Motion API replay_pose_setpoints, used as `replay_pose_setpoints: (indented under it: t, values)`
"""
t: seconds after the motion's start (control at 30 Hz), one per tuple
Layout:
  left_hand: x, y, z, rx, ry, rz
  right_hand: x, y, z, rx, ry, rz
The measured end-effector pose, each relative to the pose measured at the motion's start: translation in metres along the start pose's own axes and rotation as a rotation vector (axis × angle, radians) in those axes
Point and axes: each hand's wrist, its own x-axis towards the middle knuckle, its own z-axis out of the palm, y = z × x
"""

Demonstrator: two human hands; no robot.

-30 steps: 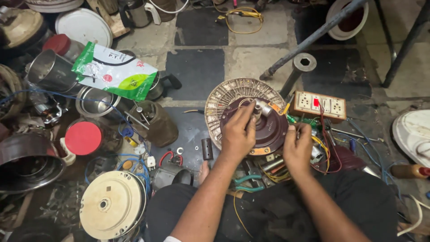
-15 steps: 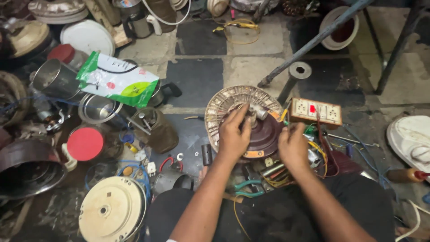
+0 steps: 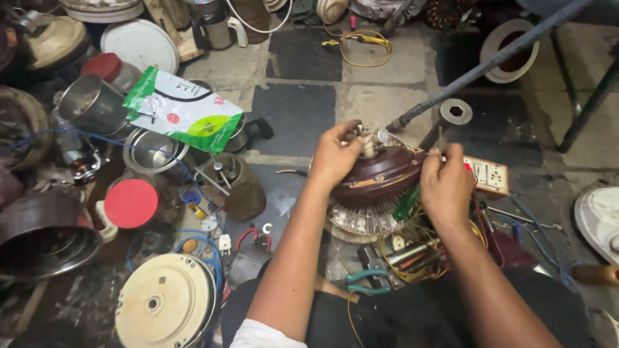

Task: The person repairs a ceiling fan motor by guiding wires through the shaft with a screwdriver, mounting a capacitor onto the motor, connecting the wires, and stripping them with pliers.

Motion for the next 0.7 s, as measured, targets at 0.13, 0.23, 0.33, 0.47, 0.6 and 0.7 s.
replay_pose_setpoints:
  t: [0.13,0.23,0.33,0.47,0.6,0.7]
  values:
    - [0.007,-0.016,0.006,-0.148,-0.035,0.003,0.009,0.009,0.010,0.014,0.060,0.001]
    - [0.008,-0.019,0.002,-0.138,-0.023,-0.039,0.010,0.005,0.012,0.016,0.063,-0.028]
    - [0.009,-0.020,-0.006,-0.273,-0.002,-0.079,0.009,-0.007,0.014,-0.026,0.035,-0.047]
    - [0.010,-0.022,-0.009,-0.384,0.056,-0.204,0.007,-0.022,0.015,-0.009,0.031,-0.057]
    - [0.015,-0.025,-0.006,-0.321,0.090,-0.152,0.007,-0.030,0.016,-0.014,0.051,-0.077]
    - [0.012,-0.027,0.000,-0.311,0.107,-0.131,0.002,-0.030,0.014,0.073,0.078,-0.106]
